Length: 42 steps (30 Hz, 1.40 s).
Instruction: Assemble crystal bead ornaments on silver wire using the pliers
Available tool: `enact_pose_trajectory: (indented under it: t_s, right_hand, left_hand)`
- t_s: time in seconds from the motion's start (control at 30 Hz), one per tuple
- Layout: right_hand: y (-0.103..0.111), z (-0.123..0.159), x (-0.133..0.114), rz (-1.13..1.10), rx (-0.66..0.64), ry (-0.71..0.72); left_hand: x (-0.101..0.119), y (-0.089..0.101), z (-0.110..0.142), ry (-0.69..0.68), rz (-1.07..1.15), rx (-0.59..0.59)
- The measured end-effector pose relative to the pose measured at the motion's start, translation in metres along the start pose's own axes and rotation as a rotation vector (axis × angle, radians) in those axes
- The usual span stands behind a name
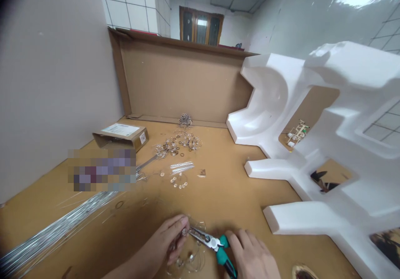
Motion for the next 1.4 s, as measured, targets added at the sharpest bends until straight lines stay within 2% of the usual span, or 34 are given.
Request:
enact_pose_trajectory:
  t_s: [0.1, 0.23, 0.47, 0.77, 0.97, 1.27, 1.4]
  right_hand:
    - [0.012, -0.006, -0.003, 0.069, 0.062, 0.046]
    - [0.016, -0.010, -0.004, 0.095, 0.078, 0.057]
    - [0.018, -0.008, -0.005, 0.000, 0.017, 0.029]
    - [0.027, -0.013, -0.005, 0.028, -0.051, 0.008]
    - [0.023, -0.010, 0.002, -0.085, -0.160, -0.090]
    - [0.027, -0.002, 0.005, -0.026, -0.162, -0.108]
    - [0.029, -0.003, 0.002, -0.030, -0.112, -0.083]
  left_hand:
    - [-0.002, -0.001, 0.000, -0.003, -0.008, -0.019]
    - [0.000, -0.002, 0.002, -0.019, -0.032, -0.033]
    - [0.001, -0.002, 0.001, -0.006, -0.033, -0.029]
    - [0.006, -0.004, 0.002, -0.020, -0.072, -0.004]
    - [0.005, -0.003, 0.000, -0.025, -0.046, -0.043]
    - [0.006, -0.003, -0.001, -0.031, -0.053, -0.078]
    - [0.002, -0.001, -0.001, -0.039, -0.058, -0.073]
Point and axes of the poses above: each hand's wrist, its own z-axis away from the middle knuckle, its own y-axis out of the back of the hand, x = y × z, the point moved 7 cm from there along -z, towards the middle knuckle, and after that the axes turned 3 degrees about -x, right-handed, at the moved point
